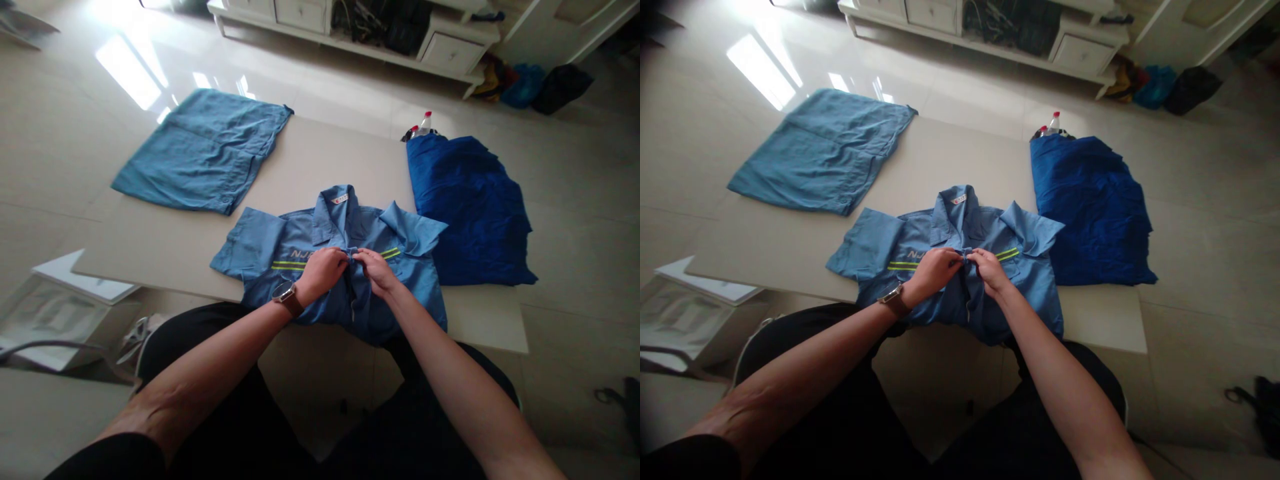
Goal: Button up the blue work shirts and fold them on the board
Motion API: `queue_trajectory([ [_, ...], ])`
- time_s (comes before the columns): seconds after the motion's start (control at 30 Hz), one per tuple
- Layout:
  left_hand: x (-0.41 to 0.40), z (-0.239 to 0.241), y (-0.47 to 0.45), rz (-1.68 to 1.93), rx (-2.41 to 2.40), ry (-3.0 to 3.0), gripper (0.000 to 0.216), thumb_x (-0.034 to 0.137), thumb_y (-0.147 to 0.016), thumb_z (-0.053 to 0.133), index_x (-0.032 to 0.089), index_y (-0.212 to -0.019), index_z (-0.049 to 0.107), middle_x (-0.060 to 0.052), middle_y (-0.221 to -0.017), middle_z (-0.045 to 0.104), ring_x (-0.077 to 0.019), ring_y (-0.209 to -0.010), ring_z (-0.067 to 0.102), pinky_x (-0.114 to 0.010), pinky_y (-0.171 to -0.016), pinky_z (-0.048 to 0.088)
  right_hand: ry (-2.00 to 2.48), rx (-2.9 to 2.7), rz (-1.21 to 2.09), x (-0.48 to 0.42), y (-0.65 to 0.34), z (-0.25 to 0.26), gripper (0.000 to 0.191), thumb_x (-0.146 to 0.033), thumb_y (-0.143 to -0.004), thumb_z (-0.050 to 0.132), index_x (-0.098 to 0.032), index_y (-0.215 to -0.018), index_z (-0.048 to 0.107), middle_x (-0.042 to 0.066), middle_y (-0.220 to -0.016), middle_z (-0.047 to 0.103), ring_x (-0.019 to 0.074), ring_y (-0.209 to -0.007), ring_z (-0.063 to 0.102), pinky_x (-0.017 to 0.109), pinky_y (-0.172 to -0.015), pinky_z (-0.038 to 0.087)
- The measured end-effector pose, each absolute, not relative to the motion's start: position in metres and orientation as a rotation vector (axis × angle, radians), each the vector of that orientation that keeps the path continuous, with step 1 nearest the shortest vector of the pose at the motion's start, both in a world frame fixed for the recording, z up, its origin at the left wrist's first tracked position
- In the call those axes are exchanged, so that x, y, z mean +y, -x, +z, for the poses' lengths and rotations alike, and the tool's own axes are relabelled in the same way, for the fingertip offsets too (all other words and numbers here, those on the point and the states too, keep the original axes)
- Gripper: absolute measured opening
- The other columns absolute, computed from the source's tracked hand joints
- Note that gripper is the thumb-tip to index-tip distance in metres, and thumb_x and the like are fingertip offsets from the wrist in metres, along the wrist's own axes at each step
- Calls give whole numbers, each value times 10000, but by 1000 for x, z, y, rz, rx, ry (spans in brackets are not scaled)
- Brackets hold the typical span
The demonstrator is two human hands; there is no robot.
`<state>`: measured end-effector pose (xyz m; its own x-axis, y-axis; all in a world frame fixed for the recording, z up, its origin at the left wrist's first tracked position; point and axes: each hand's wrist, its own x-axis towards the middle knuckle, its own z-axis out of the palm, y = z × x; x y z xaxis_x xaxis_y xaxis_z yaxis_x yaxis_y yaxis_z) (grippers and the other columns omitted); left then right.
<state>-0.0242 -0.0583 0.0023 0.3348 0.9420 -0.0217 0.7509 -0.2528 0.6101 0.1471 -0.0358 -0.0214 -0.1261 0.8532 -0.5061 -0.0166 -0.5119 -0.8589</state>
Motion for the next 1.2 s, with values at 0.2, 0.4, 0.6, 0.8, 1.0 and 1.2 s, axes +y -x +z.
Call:
queue_trajectory([
  [0.2,-61,2,24,535,1497,-2067,198,197,-949,613,188,-976,809,-79,-966,760,-197,-848,694,-300,-817,519,1421,-969,1831,-35,-151,-17,293,-393,-665,820,-213,-808,638,-29,-719,643,164,-769,599,271,-690,451],
  [0.4,-61,2,23,579,1483,-2052,201,195,-949,610,201,-989,807,-67,-956,754,-195,-848,691,-303,-826,525,1345,-879,1872,-35,-150,-16,280,-364,-634,851,-222,-743,636,-1,-726,674,192,-820,634,281,-717,481],
  [0.6,-61,1,23,630,1468,-2041,204,199,-953,608,196,-995,808,-62,-945,755,-189,-822,688,-295,-803,519,1401,-880,1797,-35,-149,-22,387,-410,-564,890,-212,-721,597,-42,-629,608,130,-645,556,254,-634,436],
  [0.8,-62,5,24,635,1451,-2041,211,226,-965,601,207,-978,811,-60,-931,752,-183,-810,686,-289,-792,510,1449,-810,1754,-38,-149,-26,480,-433,-506,898,-222,-744,539,-58,-637,599,115,-606,518,236,-579,409],
  [1.0,-64,8,23,592,1486,-2032,221,259,-971,602,234,-1021,816,-59,-974,766,-184,-839,698,-284,-797,512,1457,-859,1696,-39,-149,-29,523,-453,-548,869,-251,-870,510,-41,-709,603,164,-666,587,292,-629,475],
  [1.2,-60,18,21,541,1609,-1911,196,268,-950,639,243,-1011,824,-58,-1007,787,-206,-878,715,-293,-806,522,1491,-1233,1197,-37,-147,-22,401,-438,-700,764,-256,-931,491,-26,-805,561,167,-768,574,309,-751,481],
])
